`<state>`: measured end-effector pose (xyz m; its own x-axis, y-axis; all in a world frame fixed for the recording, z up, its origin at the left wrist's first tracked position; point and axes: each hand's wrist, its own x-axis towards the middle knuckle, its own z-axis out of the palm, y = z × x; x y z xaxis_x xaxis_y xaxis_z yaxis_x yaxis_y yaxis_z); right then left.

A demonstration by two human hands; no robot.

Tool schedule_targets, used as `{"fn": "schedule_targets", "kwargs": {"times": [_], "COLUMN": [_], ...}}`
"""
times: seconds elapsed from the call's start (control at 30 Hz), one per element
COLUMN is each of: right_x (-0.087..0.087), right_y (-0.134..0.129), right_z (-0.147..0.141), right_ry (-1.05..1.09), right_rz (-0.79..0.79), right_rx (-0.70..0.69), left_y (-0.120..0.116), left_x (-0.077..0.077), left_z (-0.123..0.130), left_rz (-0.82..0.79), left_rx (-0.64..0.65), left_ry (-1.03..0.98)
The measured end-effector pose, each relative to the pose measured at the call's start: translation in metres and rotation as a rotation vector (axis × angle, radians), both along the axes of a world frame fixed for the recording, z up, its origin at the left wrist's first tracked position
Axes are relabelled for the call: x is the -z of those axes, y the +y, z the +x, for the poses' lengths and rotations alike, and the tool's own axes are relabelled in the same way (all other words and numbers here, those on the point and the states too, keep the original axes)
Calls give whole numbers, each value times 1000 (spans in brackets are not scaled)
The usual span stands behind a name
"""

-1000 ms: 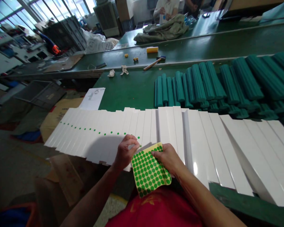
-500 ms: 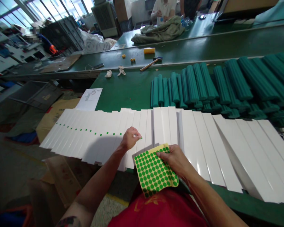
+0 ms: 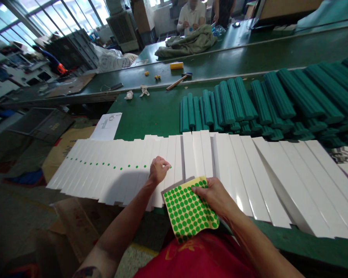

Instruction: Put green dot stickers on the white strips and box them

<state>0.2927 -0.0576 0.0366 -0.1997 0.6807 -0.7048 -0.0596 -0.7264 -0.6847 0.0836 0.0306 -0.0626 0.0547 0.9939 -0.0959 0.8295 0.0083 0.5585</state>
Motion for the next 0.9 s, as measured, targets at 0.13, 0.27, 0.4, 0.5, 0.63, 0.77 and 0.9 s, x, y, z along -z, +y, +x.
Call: {"fn": "schedule_targets", "kwargs": {"times": [0.13,0.27,0.4,0.5,0.63,0.77,0.9], "right_x": [2,2,1,-1,-7,-11,-9], "right_y": [-3,-5,-6,-7,-8,-7,-7], "right_z": [3,5,6,8,14,27,47], "right_ry": [0,0,35,39,24,-31,-77], "right_rz": [6,8,-2,-3,7,53,55], "right_rx": [4,8,35,35,37,54,36], "left_y": [-1,-8,-14,-13,-10,-19,-31], "left_x": [2,4,0,-8,-23,-43,-50], "left_z": [4,8,9,10,24,54,85], "left_rz": [17,49,125,174,104,-28,-30], "left_rx": [-26,-26,-56,-107,-36,-35,51], "left_ry": [59,127,223,283,123,-54,-42]}}
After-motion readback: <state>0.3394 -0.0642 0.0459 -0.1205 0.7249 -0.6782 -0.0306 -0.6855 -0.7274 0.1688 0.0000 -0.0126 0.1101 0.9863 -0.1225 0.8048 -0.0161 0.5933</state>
